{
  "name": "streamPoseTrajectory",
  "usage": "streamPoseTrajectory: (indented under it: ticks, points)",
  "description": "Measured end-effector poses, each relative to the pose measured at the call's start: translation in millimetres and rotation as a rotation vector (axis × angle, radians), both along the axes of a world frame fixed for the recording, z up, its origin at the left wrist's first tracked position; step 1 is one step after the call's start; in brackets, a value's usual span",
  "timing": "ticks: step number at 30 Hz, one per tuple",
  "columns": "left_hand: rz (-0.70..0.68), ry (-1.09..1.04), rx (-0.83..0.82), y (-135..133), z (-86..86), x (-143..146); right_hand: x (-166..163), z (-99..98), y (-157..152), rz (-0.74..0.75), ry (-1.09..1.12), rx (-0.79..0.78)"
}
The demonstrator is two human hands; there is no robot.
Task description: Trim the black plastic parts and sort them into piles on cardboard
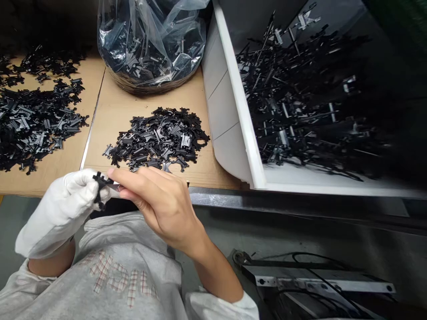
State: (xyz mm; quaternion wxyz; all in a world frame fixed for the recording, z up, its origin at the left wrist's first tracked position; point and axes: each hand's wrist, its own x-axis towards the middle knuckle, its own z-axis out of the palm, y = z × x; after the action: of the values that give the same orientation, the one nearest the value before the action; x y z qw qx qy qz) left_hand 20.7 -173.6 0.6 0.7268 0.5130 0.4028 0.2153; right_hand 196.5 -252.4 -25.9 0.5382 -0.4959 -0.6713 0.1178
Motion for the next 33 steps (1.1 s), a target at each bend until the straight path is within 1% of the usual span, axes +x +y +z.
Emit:
streamPoseTrajectory:
  ticks: [3,6,8,10,12,13,15,17,19,22,24,25,28,30,31,33]
  points:
    - [-0.038,-0.031,0.014,-2,4.9,-1,1,-0.2,2,0.007,0.022,-0.01]
    - [-0.065,0.002,0.074,-1,8.5,0,6,0.9,4,-0.067,0.083,-0.004]
    - [-0.015,0.096,0.225,6,6.6,4,12,1.8,3,-0.161,0.13,-0.008]
    - [0.028,0.235,0.463,22,1.1,12,19,2.3,0,-0.27,0.162,-0.041]
    - [-0.033,0.367,0.686,42,-6.3,23,27,2.1,-6,-0.38,0.176,-0.071]
    - [-0.108,0.428,0.762,53,-10.1,30,31,1.5,-10,-0.426,0.183,-0.078]
    - [-0.256,0.562,0.865,73,-16.5,46,36,-0.5,-16,-0.474,0.2,-0.097]
    - [-0.331,0.69,0.932,85,-21.0,63,40,-3.7,-22,-0.478,0.214,-0.144]
    - [-0.321,0.791,1.005,89,-23.3,77,41,-7.7,-26,-0.476,0.241,-0.186]
    - [-0.209,0.849,1.143,84,-22.3,84,40,-12.8,-29,-0.487,0.297,-0.195]
    - [-0.098,0.82,1.187,80,-19.0,75,39,-14.5,-31,-0.494,0.308,-0.209]
    - [-0.032,0.796,1.195,78,-17.1,65,38,-14.7,-32,-0.495,0.309,-0.227]
    - [0.184,0.804,1.198,78,-13.1,20,36,-14.6,-36,-0.496,0.326,-0.298]
    - [0.288,0.932,1.164,81,-13.4,-16,36,-15.8,-37,-0.495,0.338,-0.328]
    - [0.305,1.03,1.122,83,-14.4,-32,36,-17.0,-36,-0.49,0.339,-0.341]
    - [0.269,1.217,1.023,89,-18.0,-56,36,-19.9,-33,-0.473,0.327,-0.381]
